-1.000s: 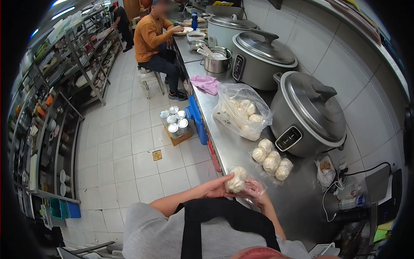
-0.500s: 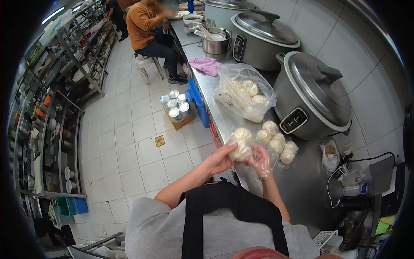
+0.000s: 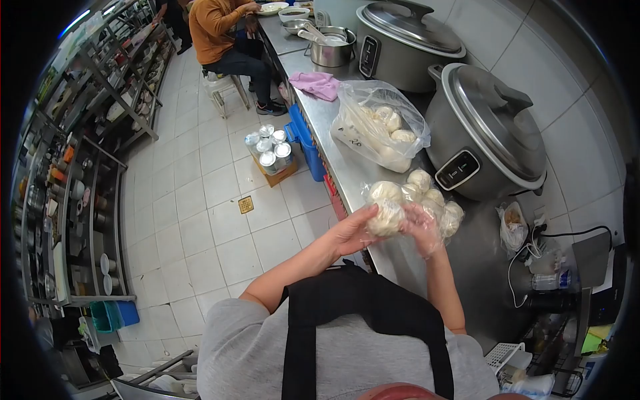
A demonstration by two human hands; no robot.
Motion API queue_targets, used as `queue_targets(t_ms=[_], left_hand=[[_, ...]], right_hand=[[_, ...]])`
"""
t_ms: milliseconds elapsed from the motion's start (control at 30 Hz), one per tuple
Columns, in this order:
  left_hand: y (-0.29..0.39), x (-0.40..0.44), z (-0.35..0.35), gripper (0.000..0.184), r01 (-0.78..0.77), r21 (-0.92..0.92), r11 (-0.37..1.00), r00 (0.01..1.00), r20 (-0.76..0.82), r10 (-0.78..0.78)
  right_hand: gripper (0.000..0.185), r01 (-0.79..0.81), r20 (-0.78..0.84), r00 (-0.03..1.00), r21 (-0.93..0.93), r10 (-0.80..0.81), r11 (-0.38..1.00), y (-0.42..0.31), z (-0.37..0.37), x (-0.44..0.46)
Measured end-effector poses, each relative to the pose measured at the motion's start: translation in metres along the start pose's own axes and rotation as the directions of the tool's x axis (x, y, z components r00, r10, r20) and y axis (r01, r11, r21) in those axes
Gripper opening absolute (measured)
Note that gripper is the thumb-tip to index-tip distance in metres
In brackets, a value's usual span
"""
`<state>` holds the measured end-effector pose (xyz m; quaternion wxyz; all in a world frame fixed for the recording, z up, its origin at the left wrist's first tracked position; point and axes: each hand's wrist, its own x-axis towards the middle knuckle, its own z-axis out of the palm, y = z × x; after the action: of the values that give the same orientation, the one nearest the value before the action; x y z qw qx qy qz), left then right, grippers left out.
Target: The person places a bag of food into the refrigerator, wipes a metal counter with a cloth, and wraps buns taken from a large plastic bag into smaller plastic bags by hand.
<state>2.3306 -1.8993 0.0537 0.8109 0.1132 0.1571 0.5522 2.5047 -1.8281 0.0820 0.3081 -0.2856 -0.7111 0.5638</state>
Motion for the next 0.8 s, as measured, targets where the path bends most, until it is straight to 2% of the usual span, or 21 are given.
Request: queue_targets(t_ms=[33,67,100,167,200,233,267,300,333,367,400,467,500,567,600,633,667,700,767,800], left_hand=[[-0.004,0.000,-0.001,0.057,0.030,0.053,0.998,0.999,0.009,-0.031],[-0.005,0.002,-0.004,0.058,0.070,0.022,0.997,0.996,0.053,-0.071],[-0.005,0.005,-0.012,0.058,0.101,0.003,0.995,0.994,0.046,-0.101],[-0.002,0.018,-0.029,0.060,0.152,0.053,0.987,0.980,0.122,-0.157],[-0.001,0.022,-0.033,0.060,0.173,0.035,0.984,0.977,0.125,-0.176],[0.002,0.026,-0.036,0.058,0.126,0.190,0.974,0.991,0.023,-0.132],[0.002,0.026,-0.039,0.057,0.089,0.348,0.933,0.995,-0.068,-0.070],[-0.002,0.023,-0.050,0.057,0.100,0.343,0.934,0.994,-0.068,-0.082],[-0.007,0.021,-0.067,0.055,0.082,0.612,0.787,0.960,-0.261,0.102],[-0.007,0.017,-0.069,0.054,0.135,0.817,0.561,0.869,-0.369,0.330],[-0.008,0.014,-0.072,0.054,0.143,0.813,0.564,0.870,-0.375,0.320],[-0.017,-0.001,-0.072,0.050,0.173,0.749,0.639,0.910,-0.369,0.186],[-0.024,-0.007,-0.069,0.050,0.195,0.736,0.649,0.904,-0.391,0.172],[-0.030,-0.007,-0.063,0.043,0.021,0.872,0.489,0.899,-0.230,0.372],[-0.034,-0.004,-0.065,0.032,-0.014,0.909,0.416,0.880,-0.186,0.437],[-0.034,-0.003,-0.071,0.032,-0.008,0.907,0.421,0.879,-0.194,0.436],[-0.032,0.000,-0.075,0.027,0.024,0.891,0.454,0.894,-0.222,0.390],[-0.030,0.003,-0.078,0.024,0.051,0.875,0.481,0.906,-0.243,0.346],[-0.031,0.002,-0.081,0.020,0.005,0.875,0.485,0.899,-0.217,0.382],[-0.032,0.000,-0.082,0.018,0.025,0.871,0.490,0.908,-0.226,0.354]], right_hand=[[0.030,-0.176,-0.029,0.981,0.277,0.191,0.945,0.001,-0.002,-0.001],[0.026,-0.201,-0.109,0.961,0.366,0.256,0.909,0.012,0.000,-0.002],[0.026,-0.223,-0.125,0.950,0.372,0.287,0.901,0.019,0.003,-0.007],[0.024,-0.067,-0.257,0.954,0.320,0.154,0.945,0.029,0.007,-0.012],[0.028,-0.070,-0.217,0.966,0.315,0.144,0.946,0.039,0.006,-0.017],[0.028,-0.084,-0.228,0.961,0.313,0.160,0.946,0.052,0.010,-0.023],[0.031,-0.163,-0.232,0.933,0.413,0.276,0.896,0.068,0.015,-0.028],[0.035,-0.229,-0.223,0.895,0.511,0.385,0.828,0.083,0.018,-0.032],[0.035,-0.230,-0.231,0.891,0.513,0.391,0.827,0.097,0.017,-0.037],[0.038,-0.313,-0.228,0.863,0.461,0.452,0.830,0.105,0.018,-0.040],[0.041,-0.400,-0.223,0.828,0.408,0.514,0.821,0.112,0.018,-0.046],[0.042,-0.397,-0.219,0.839,0.380,0.498,0.836,0.120,0.016,-0.053],[0.044,-0.378,-0.215,0.858,0.350,0.466,0.857,0.115,0.018,-0.054],[0.048,-0.382,-0.179,0.864,0.377,0.471,0.844,0.105,0.020,-0.051],[0.049,-0.408,-0.216,0.841,0.348,0.496,0.844,0.103,0.023,-0.049],[0.050,-0.437,-0.254,0.816,0.317,0.520,0.842,0.103,0.025,-0.047],[0.049,-0.351,-0.317,0.877,0.092,0.361,0.932,0.112,0.027,-0.044],[0.049,-0.349,-0.315,0.879,0.088,0.358,0.933,0.118,0.025,-0.046],[0.046,-0.201,-0.326,0.894,0.320,0.307,0.926,0.121,0.026,-0.049],[0.046,-0.203,-0.324,0.895,0.320,0.308,0.925,0.123,0.022,-0.049]])
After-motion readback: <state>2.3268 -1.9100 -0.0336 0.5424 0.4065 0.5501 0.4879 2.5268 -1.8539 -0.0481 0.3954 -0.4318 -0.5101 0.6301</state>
